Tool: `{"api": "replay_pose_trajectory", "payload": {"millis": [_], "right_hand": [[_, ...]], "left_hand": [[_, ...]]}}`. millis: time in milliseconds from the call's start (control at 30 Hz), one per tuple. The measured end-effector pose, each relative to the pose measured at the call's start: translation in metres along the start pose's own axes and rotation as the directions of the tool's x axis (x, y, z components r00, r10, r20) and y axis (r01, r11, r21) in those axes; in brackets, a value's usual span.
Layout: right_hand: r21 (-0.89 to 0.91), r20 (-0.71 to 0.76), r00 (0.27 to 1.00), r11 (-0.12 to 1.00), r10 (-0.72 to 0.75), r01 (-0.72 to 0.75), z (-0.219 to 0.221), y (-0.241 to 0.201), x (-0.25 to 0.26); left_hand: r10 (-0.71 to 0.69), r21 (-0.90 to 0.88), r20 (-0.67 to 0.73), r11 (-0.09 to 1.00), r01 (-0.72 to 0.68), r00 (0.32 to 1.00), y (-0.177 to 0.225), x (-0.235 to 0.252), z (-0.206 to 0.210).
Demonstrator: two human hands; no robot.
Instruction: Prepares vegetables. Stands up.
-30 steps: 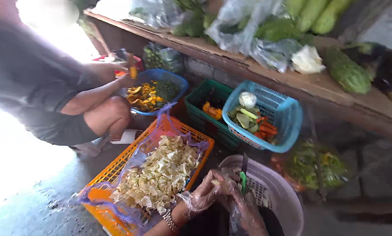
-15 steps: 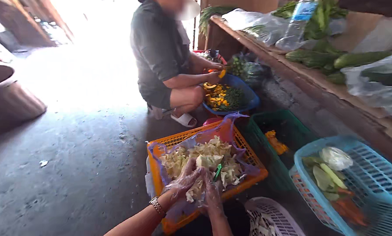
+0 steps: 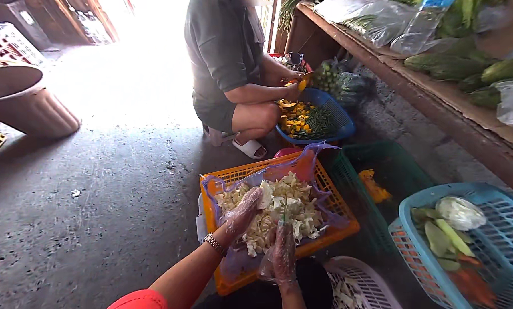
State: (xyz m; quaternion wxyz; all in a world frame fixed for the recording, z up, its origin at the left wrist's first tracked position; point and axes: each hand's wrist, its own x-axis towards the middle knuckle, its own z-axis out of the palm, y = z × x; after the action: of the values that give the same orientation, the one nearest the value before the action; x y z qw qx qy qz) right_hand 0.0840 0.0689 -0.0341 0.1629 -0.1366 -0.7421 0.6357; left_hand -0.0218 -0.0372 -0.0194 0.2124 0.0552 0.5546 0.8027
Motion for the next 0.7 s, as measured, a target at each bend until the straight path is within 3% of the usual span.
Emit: {"api": "replay_pose_trajectory", "payload": {"millis": [133, 267, 433, 700], "right_hand": [[-0.21, 0.088, 0.994, 0.974, -0.072, 0.089, 0.003, -0.005, -0.005], [-0.369, 0.069, 0.994, 0.923, -0.084, 0.104, 0.007, -0.012, -0.004], [-0.4, 0.086, 0.989, 0.905, -0.121, 0.146, 0.009, -0.006, -0.005], [-0.391, 0.041, 0.996, 0.916, -0.085, 0.094, 0.011, -0.004, -0.005]], "left_hand": [[-0.026, 0.029, -0.095, 0.999, 0.029, 0.995, 0.007, -0.002, 0.007], [-0.005, 0.103, -0.199, 0.994, 0.026, 0.98, 0.016, -0.001, 0.012], [0.055, 0.209, -0.332, 0.978, 0.017, 0.942, 0.023, 0.005, 0.022], [0.004, 0.175, -0.32, 0.983, 0.055, 0.947, 0.013, 0.003, 0.027]]}}
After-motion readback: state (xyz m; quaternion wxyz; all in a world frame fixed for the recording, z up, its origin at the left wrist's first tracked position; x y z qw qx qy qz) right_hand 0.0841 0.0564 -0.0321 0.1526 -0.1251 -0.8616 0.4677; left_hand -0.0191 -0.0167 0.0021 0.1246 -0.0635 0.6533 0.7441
